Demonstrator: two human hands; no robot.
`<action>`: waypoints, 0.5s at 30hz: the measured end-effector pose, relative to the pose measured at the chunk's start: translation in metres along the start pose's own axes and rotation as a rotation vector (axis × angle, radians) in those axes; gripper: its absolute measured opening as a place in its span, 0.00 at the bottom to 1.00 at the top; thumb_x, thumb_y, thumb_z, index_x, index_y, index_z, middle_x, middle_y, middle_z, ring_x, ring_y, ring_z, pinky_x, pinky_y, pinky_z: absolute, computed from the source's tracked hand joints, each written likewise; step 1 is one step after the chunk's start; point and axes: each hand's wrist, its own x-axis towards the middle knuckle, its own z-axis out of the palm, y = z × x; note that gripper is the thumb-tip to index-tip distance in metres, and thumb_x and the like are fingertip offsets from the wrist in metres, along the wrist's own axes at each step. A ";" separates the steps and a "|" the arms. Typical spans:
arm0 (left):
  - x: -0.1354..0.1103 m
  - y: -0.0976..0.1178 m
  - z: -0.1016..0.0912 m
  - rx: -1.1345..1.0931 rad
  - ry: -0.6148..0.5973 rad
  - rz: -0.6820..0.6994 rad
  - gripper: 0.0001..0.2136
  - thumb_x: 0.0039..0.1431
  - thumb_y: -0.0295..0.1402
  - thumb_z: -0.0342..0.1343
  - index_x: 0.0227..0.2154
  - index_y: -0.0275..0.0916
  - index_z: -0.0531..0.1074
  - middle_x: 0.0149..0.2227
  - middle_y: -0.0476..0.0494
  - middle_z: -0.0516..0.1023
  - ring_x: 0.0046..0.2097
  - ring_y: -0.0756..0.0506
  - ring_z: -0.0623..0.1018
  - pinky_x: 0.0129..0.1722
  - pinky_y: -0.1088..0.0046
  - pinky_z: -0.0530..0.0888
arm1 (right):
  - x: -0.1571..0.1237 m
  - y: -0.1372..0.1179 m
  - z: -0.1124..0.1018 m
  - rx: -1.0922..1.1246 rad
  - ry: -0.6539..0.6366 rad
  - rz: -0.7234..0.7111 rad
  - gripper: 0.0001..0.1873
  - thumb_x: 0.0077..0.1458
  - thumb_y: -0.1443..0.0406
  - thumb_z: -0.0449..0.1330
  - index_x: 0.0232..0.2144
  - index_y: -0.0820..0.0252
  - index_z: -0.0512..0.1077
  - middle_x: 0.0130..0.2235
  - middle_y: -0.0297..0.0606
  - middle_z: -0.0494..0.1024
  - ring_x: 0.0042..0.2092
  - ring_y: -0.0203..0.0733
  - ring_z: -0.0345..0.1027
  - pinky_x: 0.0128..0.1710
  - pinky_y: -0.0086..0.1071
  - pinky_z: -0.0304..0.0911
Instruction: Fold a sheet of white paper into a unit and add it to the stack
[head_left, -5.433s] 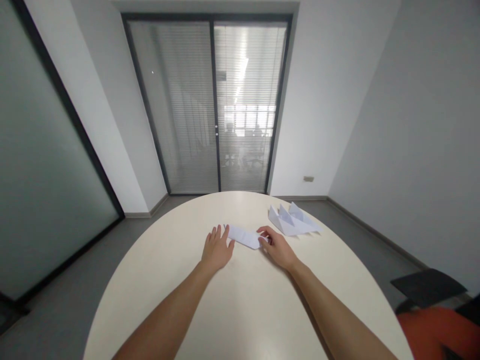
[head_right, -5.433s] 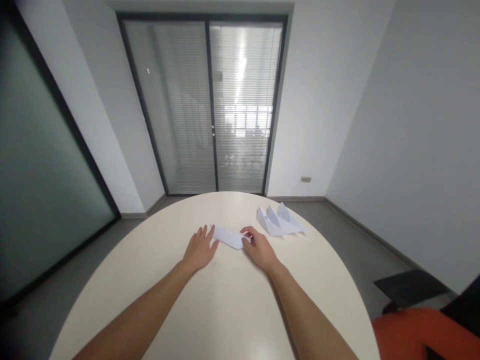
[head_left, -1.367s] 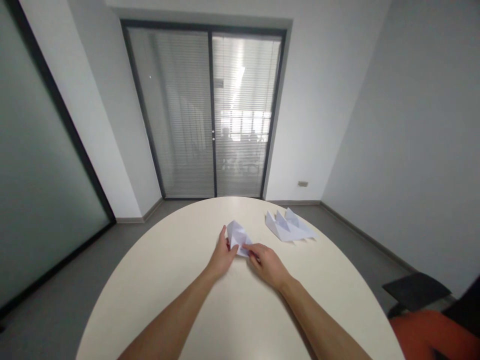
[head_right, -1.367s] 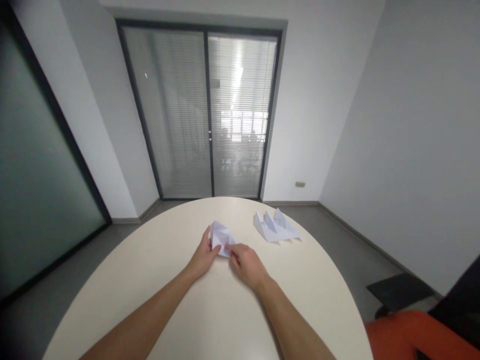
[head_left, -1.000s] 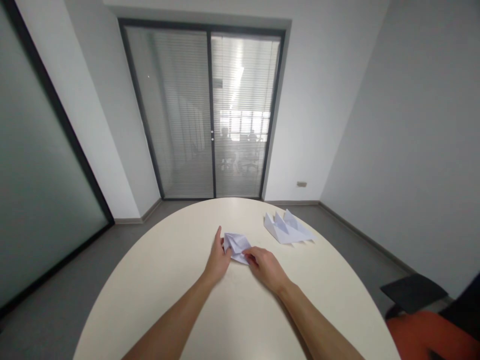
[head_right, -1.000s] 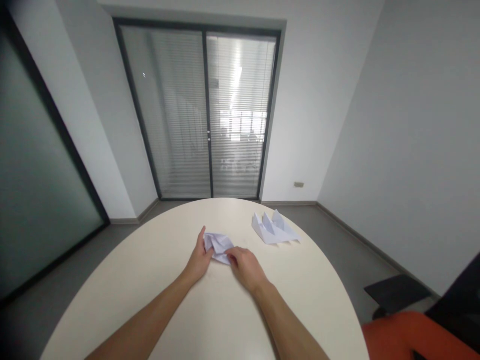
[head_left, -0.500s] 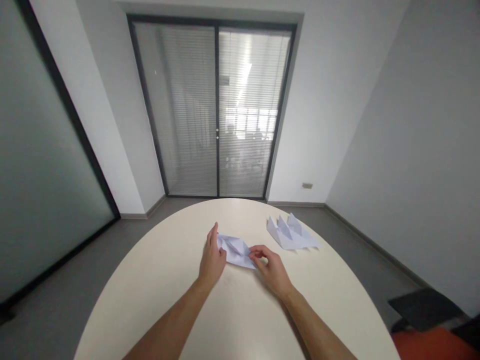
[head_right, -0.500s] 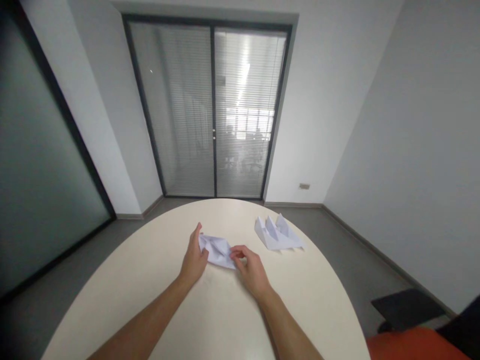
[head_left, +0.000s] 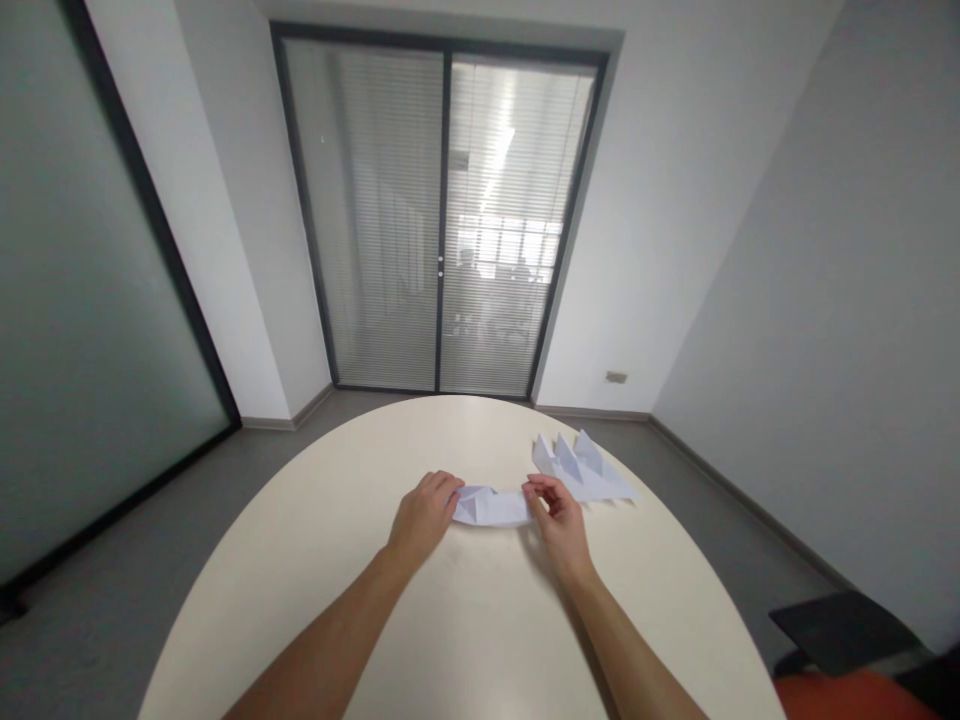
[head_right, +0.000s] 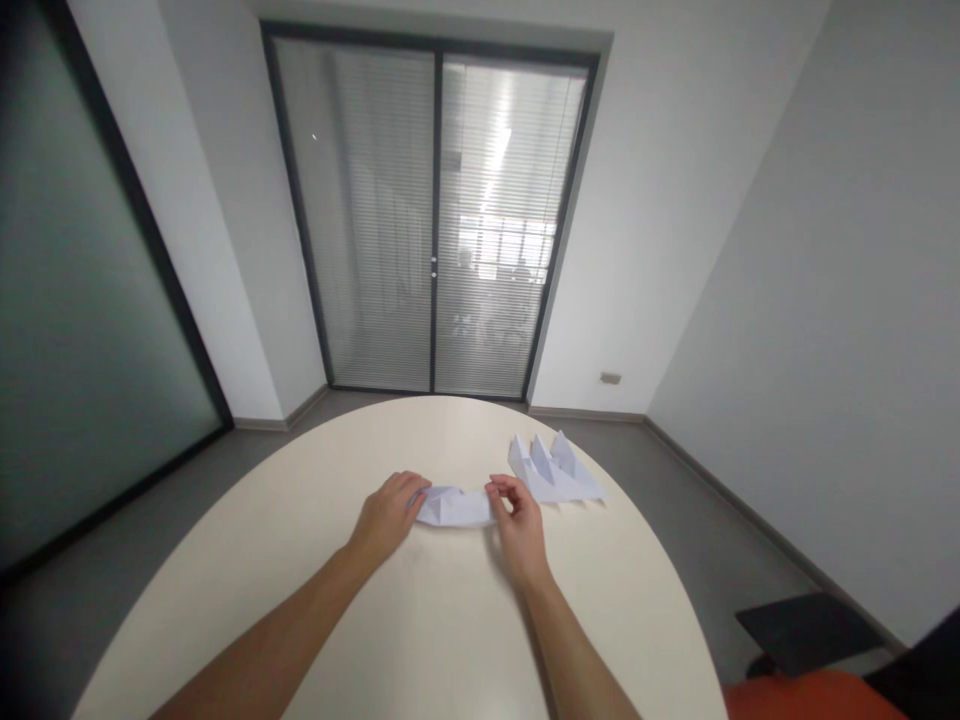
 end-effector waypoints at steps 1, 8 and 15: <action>0.000 0.001 -0.001 0.008 -0.016 0.022 0.07 0.66 0.28 0.53 0.44 0.41 0.73 0.44 0.47 0.77 0.47 0.45 0.74 0.49 0.67 0.73 | 0.001 0.000 -0.001 0.007 0.011 0.002 0.19 0.52 0.52 0.67 0.40 0.57 0.75 0.37 0.40 0.78 0.40 0.45 0.71 0.41 0.37 0.65; 0.000 0.006 -0.004 0.027 -0.114 0.125 0.12 0.66 0.28 0.53 0.48 0.45 0.76 0.43 0.48 0.81 0.45 0.45 0.79 0.44 0.70 0.75 | 0.008 -0.002 -0.016 0.091 0.101 0.040 0.21 0.48 0.50 0.69 0.39 0.56 0.75 0.39 0.41 0.79 0.42 0.48 0.71 0.44 0.40 0.66; -0.002 0.003 0.001 -0.028 -0.132 0.217 0.11 0.67 0.29 0.52 0.48 0.44 0.77 0.46 0.48 0.82 0.43 0.46 0.82 0.44 0.71 0.77 | -0.005 -0.012 -0.036 -0.069 -0.046 0.124 0.23 0.49 0.48 0.66 0.41 0.57 0.75 0.41 0.44 0.80 0.39 0.46 0.71 0.40 0.39 0.67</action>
